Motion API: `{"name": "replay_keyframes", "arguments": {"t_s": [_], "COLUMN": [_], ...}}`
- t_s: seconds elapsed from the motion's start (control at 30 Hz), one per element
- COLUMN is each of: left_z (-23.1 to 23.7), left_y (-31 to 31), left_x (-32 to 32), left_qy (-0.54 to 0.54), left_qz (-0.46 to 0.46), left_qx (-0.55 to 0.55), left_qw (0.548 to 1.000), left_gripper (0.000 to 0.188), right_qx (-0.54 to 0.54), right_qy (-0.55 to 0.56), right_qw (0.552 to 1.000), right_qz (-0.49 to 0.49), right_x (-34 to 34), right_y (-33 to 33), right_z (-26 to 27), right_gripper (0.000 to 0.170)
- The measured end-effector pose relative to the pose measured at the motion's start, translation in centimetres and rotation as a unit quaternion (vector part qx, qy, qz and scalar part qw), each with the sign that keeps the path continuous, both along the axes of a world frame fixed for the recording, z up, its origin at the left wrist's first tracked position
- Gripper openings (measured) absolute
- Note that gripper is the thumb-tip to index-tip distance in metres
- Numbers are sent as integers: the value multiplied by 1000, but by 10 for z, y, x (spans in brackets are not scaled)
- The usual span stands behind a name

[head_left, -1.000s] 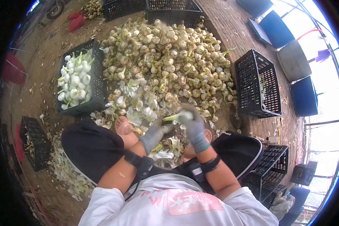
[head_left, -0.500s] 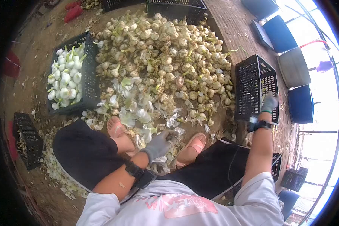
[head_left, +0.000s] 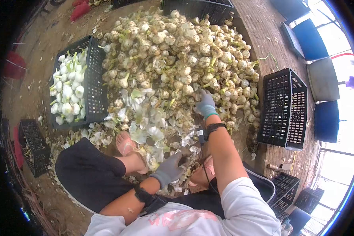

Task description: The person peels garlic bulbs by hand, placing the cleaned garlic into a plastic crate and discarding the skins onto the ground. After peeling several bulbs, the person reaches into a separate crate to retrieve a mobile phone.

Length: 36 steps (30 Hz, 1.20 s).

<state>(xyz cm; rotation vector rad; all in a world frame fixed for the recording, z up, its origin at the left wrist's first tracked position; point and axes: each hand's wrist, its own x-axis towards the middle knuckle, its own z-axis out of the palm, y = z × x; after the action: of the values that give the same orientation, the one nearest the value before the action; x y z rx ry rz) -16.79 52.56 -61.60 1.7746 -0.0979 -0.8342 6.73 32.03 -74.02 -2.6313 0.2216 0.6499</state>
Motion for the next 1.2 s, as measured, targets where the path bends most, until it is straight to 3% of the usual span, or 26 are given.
{"name": "replay_keyframes", "arguments": {"t_s": [0.07, 0.1, 0.13, 0.2, 0.27, 0.3, 0.33, 0.37, 0.4, 0.43, 0.47, 0.5, 0.53, 0.6, 0.67, 0.77, 0.93, 1.0, 1.07, 1.1, 1.13, 1.17, 1.2], "left_z": [8, 12, 14, 18, 49, 24, 16, 16, 18, 50, 54, 58, 61, 52, 68, 79, 91, 89, 87, 85, 82, 78, 75], "left_y": [0, 4, 4, 5, 13, 13, 18, 20, 21, 24, 25, 25, 25, 24, 24, 28, 30, 32, 31, 31, 26, 19, 16], "left_x": [8, 13, 16, 20, 42, 35, 38, 38, 37, 38, 34, 30, 26, 19, 11, 5, -4, -6, -10, -12, -15, -17, -19], "left_qy": [4, 15, 16, -2, 100, 37, 28, 41, 54, 94, 92, 80, 68, 47, 34, 18, -34, -143, -207, -268, -269, -301, -331], "left_qz": [30, 45, 44, 224, 273, 330, 320, 330, 338, 317, 313, 304, 295, 295, 294, 261, 225, 198, 201, 202, 202, 253, 303], "left_qx": [11, -5, -8, -98, -136, -203, -218, -266, -313, -379, -380, -386, -391, -372, -346, -315, -303, -174, -143, -112, -113, -133, -152], "left_qw": [999, 999, 999, 970, 947, 921, 922, 905, 886, 864, 866, 867, 869, 879, 890, 912, 926, 954, 947, 935, 935, 910, 881], "left_gripper": [41, 48, 48, 58, 65, 66, 60, 55, 50, 38, 38, 36, 33, 32, 32, 36, 36, 32, 30, 27, 27, 26, 24], "right_qx": [56, 234, 403, 430, 616, 638, 660, 618, 541, 495, 442, 384, 382, 230, 254, 155, 173, 188, 328, 407, 406, 528, 626], "right_qy": [-19, -16, -12, -6, 59, 63, 65, 13, -39, -117, -195, -296, -301, -400, -401, -469, -489, -492, -422, -405, -406, -282, -145], "right_qw": [998, 966, 894, 885, 757, 736, 715, 763, 825, 855, 875, 875, 874, 882, 877, 862, 850, 846, 845, 819, 818, 792, 729], "right_qz": [-12, -107, -197, -177, -211, -217, -222, -188, -158, -95, -31, 11, 9, 94, 75, 109, 91, 82, 4, -2, -2, -122, -236], "right_x": [-17, -36, -55, -93, -129, -147, -160, -170, -182, -197, -207, -212, -219, -235, -247, -258, -269, -271, -273, -269, -272, -275, -278], "right_y": [-13, -15, -15, -11, -2, 6, 25, 42, 45, 50, 55, 57, 60, 66, 68, 68, 69, 69, 71, 72, 74, 76, 77], "right_z": [0, 6, 16, 45, 65, 81, 118, 156, 145, 149, 156, 164, 175, 191, 192, 198, 211, 215, 223, 223, 224, 226, 230], "right_gripper": [79, 79, 80, 79, 69, 61, 54, 44, 53, 60, 66, 71, 71, 67, 62, 55, 54, 53, 56, 48, 48, 46, 44]}}
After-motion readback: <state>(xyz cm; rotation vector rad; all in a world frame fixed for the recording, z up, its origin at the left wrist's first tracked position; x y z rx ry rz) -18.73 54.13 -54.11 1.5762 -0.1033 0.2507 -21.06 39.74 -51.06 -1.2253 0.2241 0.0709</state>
